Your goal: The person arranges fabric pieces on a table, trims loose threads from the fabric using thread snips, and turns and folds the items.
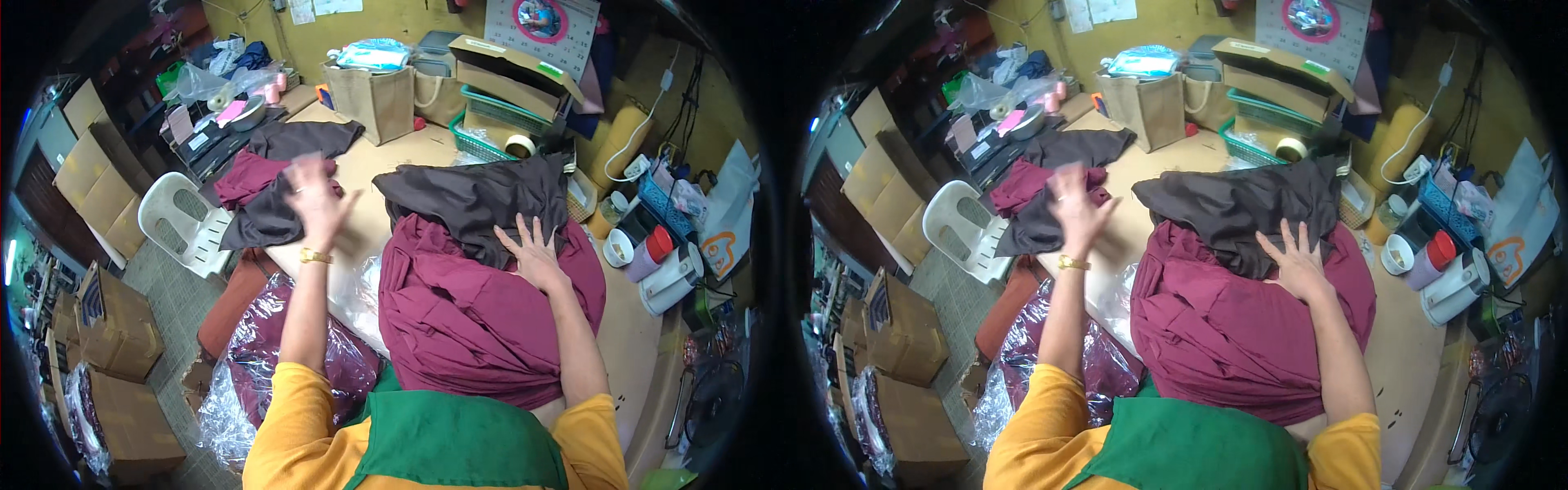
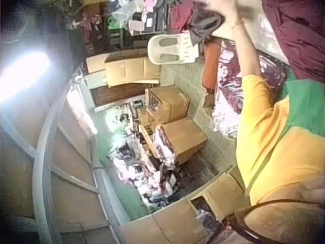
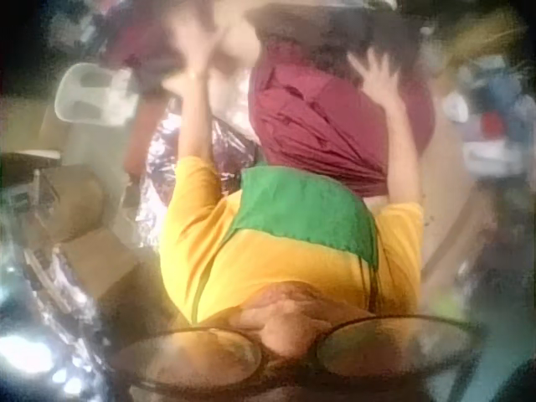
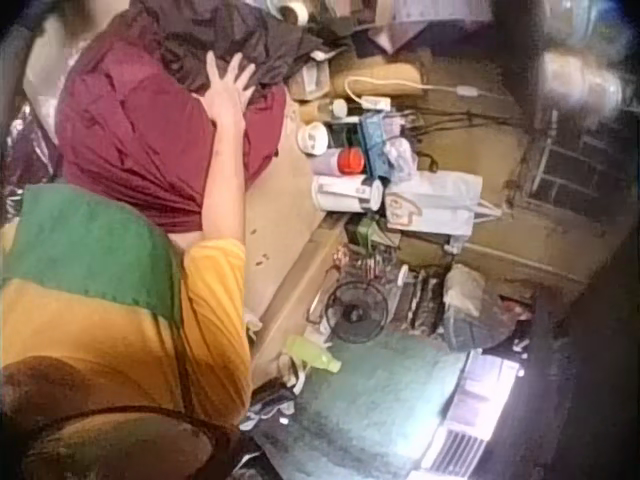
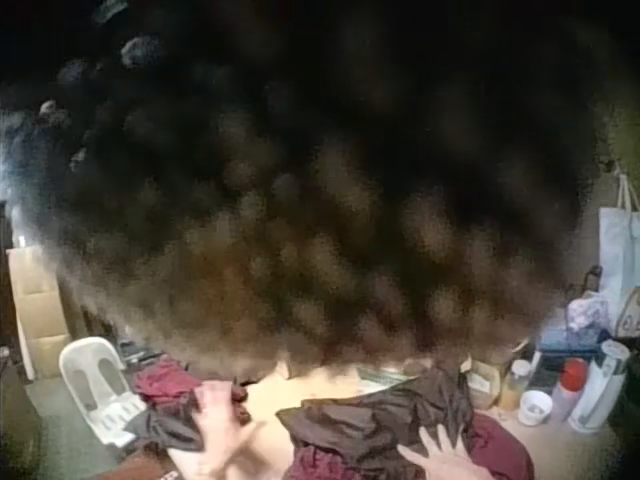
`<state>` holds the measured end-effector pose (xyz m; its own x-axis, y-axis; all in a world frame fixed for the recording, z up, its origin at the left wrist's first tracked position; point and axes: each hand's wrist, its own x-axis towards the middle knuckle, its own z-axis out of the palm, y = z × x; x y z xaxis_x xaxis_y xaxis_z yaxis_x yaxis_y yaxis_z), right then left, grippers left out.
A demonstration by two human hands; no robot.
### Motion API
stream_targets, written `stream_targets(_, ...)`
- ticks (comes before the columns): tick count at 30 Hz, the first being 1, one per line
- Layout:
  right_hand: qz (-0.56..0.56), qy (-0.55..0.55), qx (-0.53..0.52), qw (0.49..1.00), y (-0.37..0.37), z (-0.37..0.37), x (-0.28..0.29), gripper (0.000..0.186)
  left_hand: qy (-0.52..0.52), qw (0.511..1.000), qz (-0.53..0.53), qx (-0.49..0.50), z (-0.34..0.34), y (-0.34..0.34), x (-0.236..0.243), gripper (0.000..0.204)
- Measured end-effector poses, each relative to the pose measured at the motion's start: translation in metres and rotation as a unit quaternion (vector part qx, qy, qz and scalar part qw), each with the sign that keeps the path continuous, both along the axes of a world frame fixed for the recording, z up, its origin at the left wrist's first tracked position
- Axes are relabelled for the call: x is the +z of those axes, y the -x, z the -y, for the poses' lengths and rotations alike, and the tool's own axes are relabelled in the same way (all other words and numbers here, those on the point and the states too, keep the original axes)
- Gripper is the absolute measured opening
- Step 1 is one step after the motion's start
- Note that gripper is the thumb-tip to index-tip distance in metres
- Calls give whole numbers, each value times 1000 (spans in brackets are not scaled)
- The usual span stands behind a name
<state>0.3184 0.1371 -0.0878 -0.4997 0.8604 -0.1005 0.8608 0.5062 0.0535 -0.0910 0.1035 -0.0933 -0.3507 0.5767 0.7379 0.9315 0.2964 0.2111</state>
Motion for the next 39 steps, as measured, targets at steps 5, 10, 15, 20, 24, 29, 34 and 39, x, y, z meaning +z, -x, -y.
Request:
stream_targets(5,5,16,6,1000,10,3,11,96,62,938,336,62,24,117,-41,31)
stream_targets(10,-42,108,29,993,1,-10,57,89,-169,805,422,-381,-9,72,39,12)
stream_targets(15,-584,264,10,767,52,-5,107,69,-279,408,666,-558,38,23,159,41)
stream_targets(20,-716,404,34,568,95,-13,84,113,56,302,534,-788,64,8,145,52)
stream_targets(24,-690,472,147,529,108,-14,95,118,250,712,415,-508,88,-13,139,66)
stream_targets(29,-589,406,181,675,163,46,101,80,306,836,67,-452,119,-104,126,118)
stream_targets(34,-515,135,192,825,103,21,99,33,4,963,109,-245,164,-93,72,87)
stream_targets(39,-420,318,302,795,117,126,122,79,111,827,424,-352,198,-35,-20,75)
